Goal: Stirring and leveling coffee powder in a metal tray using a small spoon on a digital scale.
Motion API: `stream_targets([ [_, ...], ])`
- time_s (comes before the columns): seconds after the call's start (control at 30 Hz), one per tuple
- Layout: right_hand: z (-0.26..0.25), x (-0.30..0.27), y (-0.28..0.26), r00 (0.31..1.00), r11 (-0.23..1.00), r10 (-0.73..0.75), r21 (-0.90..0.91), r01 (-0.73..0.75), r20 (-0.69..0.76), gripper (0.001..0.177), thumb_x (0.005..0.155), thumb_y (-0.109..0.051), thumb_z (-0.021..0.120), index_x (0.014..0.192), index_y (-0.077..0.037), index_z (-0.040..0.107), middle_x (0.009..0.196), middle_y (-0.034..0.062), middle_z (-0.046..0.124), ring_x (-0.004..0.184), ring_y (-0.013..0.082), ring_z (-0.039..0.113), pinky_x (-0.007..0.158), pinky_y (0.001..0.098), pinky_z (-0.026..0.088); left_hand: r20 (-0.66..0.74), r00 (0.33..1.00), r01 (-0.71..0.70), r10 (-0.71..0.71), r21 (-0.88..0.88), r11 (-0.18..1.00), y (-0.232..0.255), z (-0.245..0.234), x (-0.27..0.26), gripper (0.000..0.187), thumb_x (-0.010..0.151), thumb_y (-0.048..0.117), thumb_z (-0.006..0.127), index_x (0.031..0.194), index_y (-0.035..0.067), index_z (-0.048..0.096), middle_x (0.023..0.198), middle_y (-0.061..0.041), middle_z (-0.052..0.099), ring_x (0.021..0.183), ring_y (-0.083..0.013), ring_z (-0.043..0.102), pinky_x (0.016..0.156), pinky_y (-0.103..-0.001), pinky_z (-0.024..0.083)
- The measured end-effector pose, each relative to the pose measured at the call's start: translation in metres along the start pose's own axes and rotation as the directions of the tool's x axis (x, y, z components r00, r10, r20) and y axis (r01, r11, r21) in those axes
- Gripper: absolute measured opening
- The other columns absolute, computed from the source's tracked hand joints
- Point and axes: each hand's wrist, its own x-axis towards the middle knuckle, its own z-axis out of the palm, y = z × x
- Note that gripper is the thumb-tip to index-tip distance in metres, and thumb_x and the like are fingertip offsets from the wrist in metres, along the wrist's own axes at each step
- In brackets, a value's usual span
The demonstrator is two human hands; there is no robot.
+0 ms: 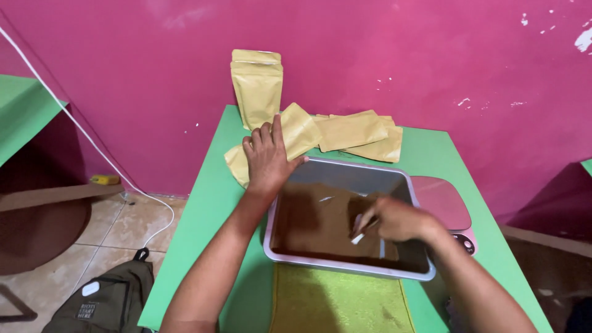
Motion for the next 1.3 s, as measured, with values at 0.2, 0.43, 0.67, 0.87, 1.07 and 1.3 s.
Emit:
stream_targets([
  [0.2,-0.019,-0.017,-0.02,0.978,0.982,-0.177,0.042,0.182,-0.113,0.019,0.082,-0.014,0.074,0.096,-0.014,0.086,0.092,0.0139,0.082,0.092,0.0344,0.078,0.082,0.0424,0.061,-0.016,1.0,-0.008,0.008,0.015,1.0,0.0,0.002,0.001,0.122,0.064,0.067,0.084,0.157,0.008,0.03,0.134,-0.014,0.046,0.123,-0.0319,0.042,0.105,-0.054,0.027],
  [0.43,-0.012,-0.025,0.054,0.978,0.855,0.2,-0.478,-0.2,-0.052,0.017,0.073,-0.035,0.075,0.085,-0.033,0.087,0.088,0.0005,0.081,0.094,0.0264,0.077,0.088,0.0385,0.061,-0.008,1.0,0.002,-0.002,-0.002,1.0,0.002,0.0,-0.001,0.12,0.065,0.065,0.083,0.156,0.008,0.03,0.135,-0.014,0.046,0.124,-0.0318,0.042,0.106,-0.055,0.027],
  [0.67,0.027,-0.01,-0.042,0.996,0.995,-0.088,-0.046,0.088,0.014,0.026,0.09,-0.029,0.066,0.111,-0.017,0.078,0.112,0.0128,0.078,0.111,0.0378,0.071,0.094,0.0492,0.058,0.0,1.0,0.013,-0.013,0.018,1.0,0.003,-0.002,-0.001,0.121,0.064,0.066,0.084,0.156,0.008,0.03,0.136,-0.014,0.046,0.124,-0.0314,0.042,0.105,-0.055,0.027],
  [0.87,0.02,0.01,0.011,0.97,0.914,-0.153,-0.402,0.065,-0.191,0.025,0.088,-0.033,0.064,0.101,-0.017,0.078,0.103,0.0067,0.077,0.096,0.0348,0.075,0.081,0.0483,0.062,0.046,0.998,0.034,-0.034,-0.008,0.999,0.002,-0.003,-0.002,0.12,0.066,0.066,0.083,0.157,0.008,0.029,0.136,-0.014,0.045,0.125,-0.0318,0.042,0.105,-0.056,0.027],
  [1.07,0.018,-0.005,-0.026,0.873,0.708,-0.331,-0.706,-0.02,-0.357,0.024,0.081,-0.034,0.063,0.08,-0.014,0.076,0.081,0.0024,0.075,0.076,0.0284,0.075,0.065,0.0422,0.062,0.004,1.0,0.024,-0.024,0.021,0.999,0.001,0.0,-0.002,0.123,0.064,0.07,0.081,0.157,0.008,0.029,0.134,-0.014,0.047,0.123,-0.0322,0.044,0.103,-0.056,0.029],
  [1.3,0.053,0.011,-0.045,0.912,0.817,-0.364,-0.536,0.215,-0.19,0.022,0.082,-0.029,0.061,0.076,-0.014,0.076,0.076,0.0081,0.075,0.069,0.0371,0.075,0.059,0.0467,0.062,-0.042,0.999,0.018,-0.018,0.01,1.0,0.0,0.002,-0.003,0.125,0.061,0.07,0.082,0.156,0.007,0.032,0.133,-0.014,0.047,0.122,-0.0327,0.045,0.102,-0.056,0.029],
])
